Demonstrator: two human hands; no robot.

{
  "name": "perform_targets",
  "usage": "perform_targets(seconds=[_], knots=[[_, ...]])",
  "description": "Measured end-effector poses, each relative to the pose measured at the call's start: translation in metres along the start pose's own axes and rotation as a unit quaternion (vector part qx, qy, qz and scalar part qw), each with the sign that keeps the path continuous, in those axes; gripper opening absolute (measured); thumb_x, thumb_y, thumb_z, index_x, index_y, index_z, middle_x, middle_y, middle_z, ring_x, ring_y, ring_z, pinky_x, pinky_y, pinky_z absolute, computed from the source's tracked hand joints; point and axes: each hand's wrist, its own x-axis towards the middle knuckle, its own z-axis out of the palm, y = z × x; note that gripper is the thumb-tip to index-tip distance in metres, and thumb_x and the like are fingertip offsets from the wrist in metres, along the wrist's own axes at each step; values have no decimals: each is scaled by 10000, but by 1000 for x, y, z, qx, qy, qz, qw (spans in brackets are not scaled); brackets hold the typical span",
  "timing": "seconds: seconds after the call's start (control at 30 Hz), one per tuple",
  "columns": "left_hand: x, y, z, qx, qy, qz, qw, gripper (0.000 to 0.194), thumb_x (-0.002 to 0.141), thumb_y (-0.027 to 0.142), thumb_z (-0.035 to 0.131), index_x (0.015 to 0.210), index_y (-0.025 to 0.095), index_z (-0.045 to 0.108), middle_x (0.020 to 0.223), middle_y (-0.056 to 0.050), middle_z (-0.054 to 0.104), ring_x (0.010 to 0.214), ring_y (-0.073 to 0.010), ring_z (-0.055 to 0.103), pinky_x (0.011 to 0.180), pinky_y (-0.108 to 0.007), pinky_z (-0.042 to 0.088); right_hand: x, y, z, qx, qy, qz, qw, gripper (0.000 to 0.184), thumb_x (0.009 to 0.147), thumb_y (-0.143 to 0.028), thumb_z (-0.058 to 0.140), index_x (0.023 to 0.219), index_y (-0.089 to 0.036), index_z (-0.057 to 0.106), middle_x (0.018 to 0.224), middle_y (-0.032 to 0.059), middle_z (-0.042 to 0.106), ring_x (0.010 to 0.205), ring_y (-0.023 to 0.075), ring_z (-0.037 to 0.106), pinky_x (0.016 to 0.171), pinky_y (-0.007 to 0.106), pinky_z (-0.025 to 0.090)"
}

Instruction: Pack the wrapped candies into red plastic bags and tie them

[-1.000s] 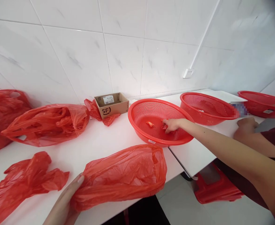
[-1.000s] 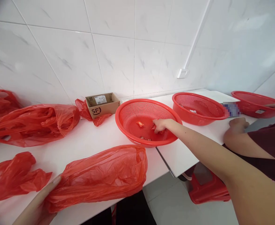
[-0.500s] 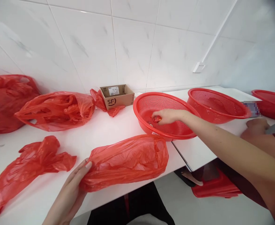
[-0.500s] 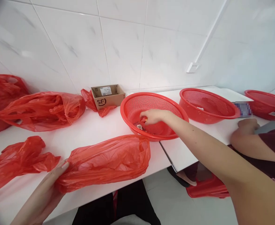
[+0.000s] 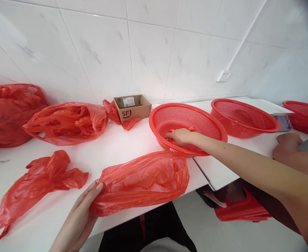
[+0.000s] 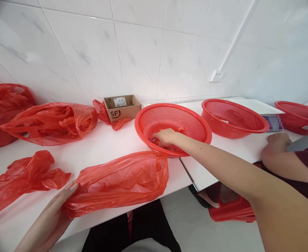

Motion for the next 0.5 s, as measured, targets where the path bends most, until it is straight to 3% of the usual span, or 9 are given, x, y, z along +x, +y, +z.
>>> perform_targets(seconds=[0.13, 0.2, 0.27, 0.33, 0.4, 0.43, 0.5], knots=[[0, 1, -8, -10, 1, -8, 1000, 334, 652, 364, 845, 893, 189, 696, 960, -50, 744, 894, -248, 703, 667, -241, 576, -2, 14, -17, 25, -13, -32, 999, 367, 740, -374, 690, 1087, -268, 631, 1055, 61, 678, 864, 227, 640, 657, 290, 436], [1, 2, -10, -15, 2, -9, 1000, 341, 643, 366, 853, 892, 187, 704, 966, -50, 745, 891, -249, 703, 669, -246, 579, -12, 15, -31, 89, 2, -50, 995, 352, 804, -396, 630, 1115, -235, 591, 1026, 70, 671, 791, 179, 628, 610, 262, 437], [1, 2, -10, -20, -1, -3, 1000, 349, 652, 360, 849, 926, 190, 715, 978, -49, 746, 890, -247, 703, 673, -247, 579, -30, 7, -44, 210, 31, -89, 973, 343, 858, -412, 570, 1142, -219, 553, 927, 58, 660, 706, 147, 606, 569, 249, 434], [1, 2, -6, -24, -8, 0, 1000, 368, 664, 349, 843, 976, 194, 726, 980, -47, 747, 892, -243, 702, 683, -244, 578, -51, -13, -48, 335, 49, -147, 929, 357, 873, -426, 556, 1175, -239, 526, 887, 32, 646, 709, 142, 611, 587, 252, 463], [0, 1, 1, -28, -26, -4, 999, 398, 683, 346, 832, 1039, 201, 727, 980, -47, 748, 898, -238, 701, 699, -242, 575, -71, -39, -37, 386, 15, -201, 900, 370, 855, -449, 577, 1179, -280, 519, 929, 12, 649, 769, 158, 639, 637, 276, 509], [-1, 1, 4, -30, -35, -5, 999, 412, 693, 350, 826, 1065, 206, 725, 979, -46, 749, 901, -236, 701, 706, -241, 573, -78, -52, -26, 376, -22, -217, 901, 367, 841, -476, 591, 1158, -300, 532, 954, 4, 655, 792, 171, 648, 653, 295, 528], [-3, 2, 9, -33, -42, -2, 999, 428, 708, 367, 814, 1096, 213, 720, 972, -45, 752, 902, -234, 701, 721, -246, 570, -86, -72, 1, 290, -60, -214, 931, 385, 803, -529, 623, 1139, -352, 564, 1021, -9, 668, 863, 208, 657, 698, 338, 550]])
